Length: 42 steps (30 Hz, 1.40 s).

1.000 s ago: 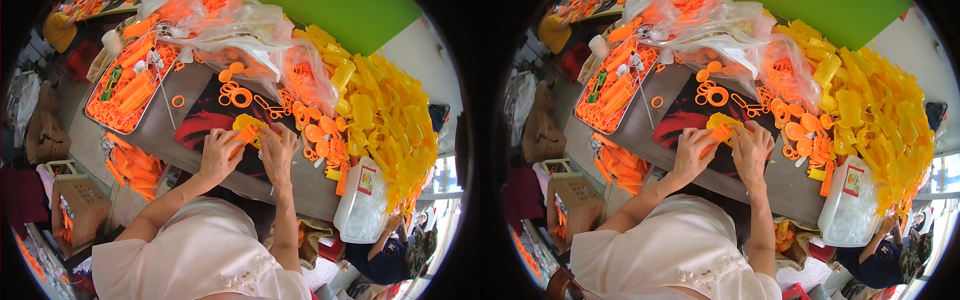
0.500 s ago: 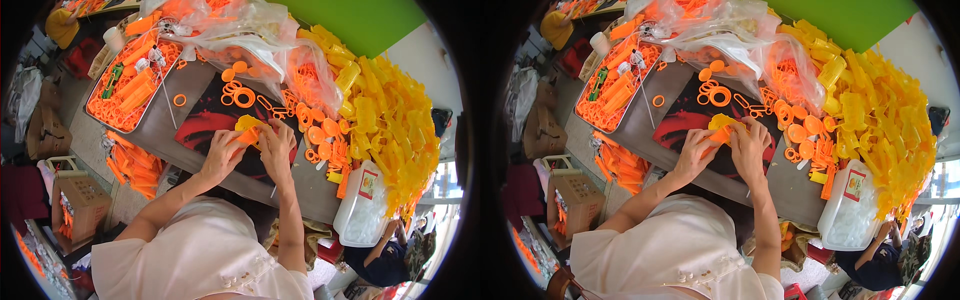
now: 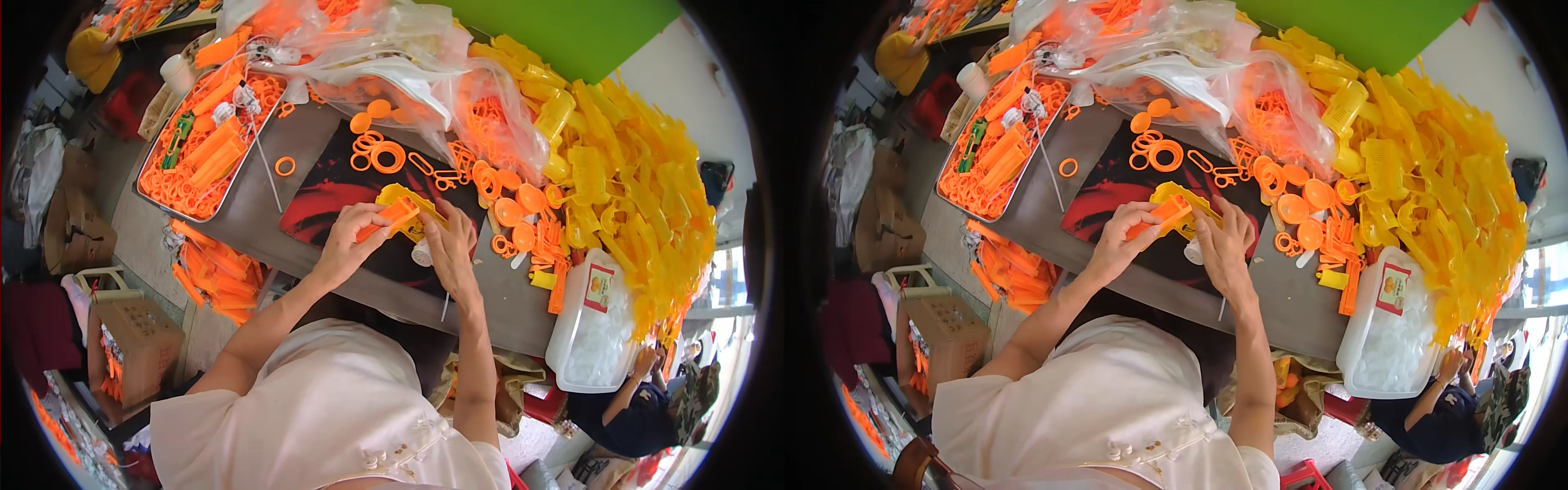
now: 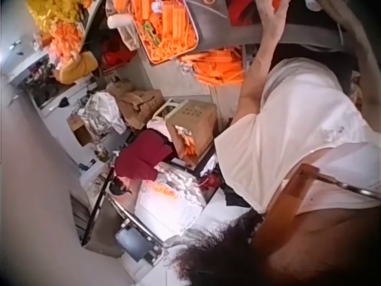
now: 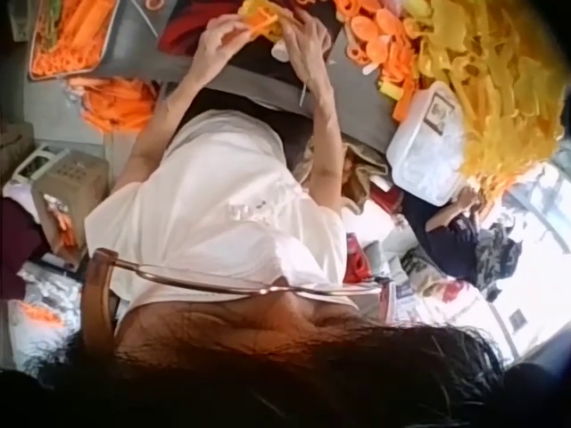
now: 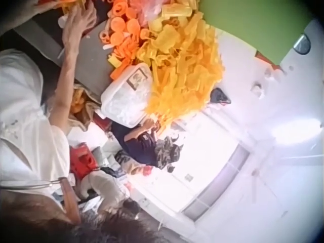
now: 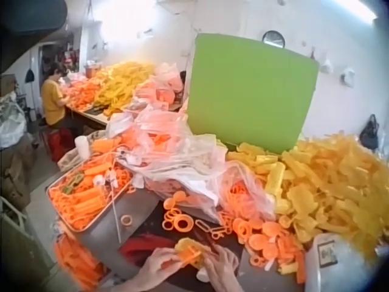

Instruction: Assembling and packaging plastic toy guns at a factory workstation.

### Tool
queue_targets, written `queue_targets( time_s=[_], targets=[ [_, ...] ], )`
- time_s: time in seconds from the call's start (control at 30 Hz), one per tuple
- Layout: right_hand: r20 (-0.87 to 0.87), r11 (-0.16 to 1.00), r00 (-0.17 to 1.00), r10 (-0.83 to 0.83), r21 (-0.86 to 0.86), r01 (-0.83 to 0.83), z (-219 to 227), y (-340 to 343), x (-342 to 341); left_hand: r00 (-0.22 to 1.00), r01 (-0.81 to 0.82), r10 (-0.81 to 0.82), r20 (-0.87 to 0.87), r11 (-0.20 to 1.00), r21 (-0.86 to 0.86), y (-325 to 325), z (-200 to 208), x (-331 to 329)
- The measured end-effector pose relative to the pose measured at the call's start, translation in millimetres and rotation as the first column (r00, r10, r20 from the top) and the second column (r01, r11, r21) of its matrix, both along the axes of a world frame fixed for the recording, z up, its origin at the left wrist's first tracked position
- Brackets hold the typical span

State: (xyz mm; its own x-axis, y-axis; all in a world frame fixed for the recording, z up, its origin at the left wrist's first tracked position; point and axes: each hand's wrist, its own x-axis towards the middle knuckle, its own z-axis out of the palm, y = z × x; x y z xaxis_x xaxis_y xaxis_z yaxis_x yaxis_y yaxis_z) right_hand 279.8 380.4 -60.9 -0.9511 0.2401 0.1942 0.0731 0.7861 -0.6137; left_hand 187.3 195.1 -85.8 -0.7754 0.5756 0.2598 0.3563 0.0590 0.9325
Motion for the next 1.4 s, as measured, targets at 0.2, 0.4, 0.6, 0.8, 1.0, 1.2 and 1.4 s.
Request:
queue_targets(
  time_s=[0.2,0.4,0.6,0.8,1.0,1.2,1.4],
  targets=[
    [0.050,0.999,0.998,-0.039,-0.035,0.041,-1,-3,0,0.972,-0.150,0.136,-0.194,0.987,-0.058,12,-4,11],
    [0.059,0.998,0.998,-0.034,-0.045,0.037,-5,-5,0,0.929,-0.212,0.181,-0.324,0.975,-0.063,17,-11,14],
    [-0.004,0.999,0.999,-0.034,-0.019,0.034,-4,-4,-2,0.827,-0.269,0.080,-0.556,0.926,-0.266,14,18,12],
    [0.041,0.998,0.998,-0.042,0.040,0.040,-1,-3,-1,0.786,0.097,-0.174,-0.594,0.983,-0.159,41,24,-21],
    [-0.135,0.977,0.990,0.030,0.215,0.000,36,-19,28,0.777,0.049,-0.113,-0.620,0.992,-0.119,42,9,-26],
    [-0.125,0.955,0.986,0.107,0.288,-0.067,20,-11,27,0.795,0.063,-0.161,-0.585,0.981,-0.185,41,15,-22],
    [-0.147,0.982,0.989,0.029,-0.183,-0.057,48,14,27,0.803,0.118,-0.214,-0.556,0.972,-0.205,39,12,-23]
  ],
)
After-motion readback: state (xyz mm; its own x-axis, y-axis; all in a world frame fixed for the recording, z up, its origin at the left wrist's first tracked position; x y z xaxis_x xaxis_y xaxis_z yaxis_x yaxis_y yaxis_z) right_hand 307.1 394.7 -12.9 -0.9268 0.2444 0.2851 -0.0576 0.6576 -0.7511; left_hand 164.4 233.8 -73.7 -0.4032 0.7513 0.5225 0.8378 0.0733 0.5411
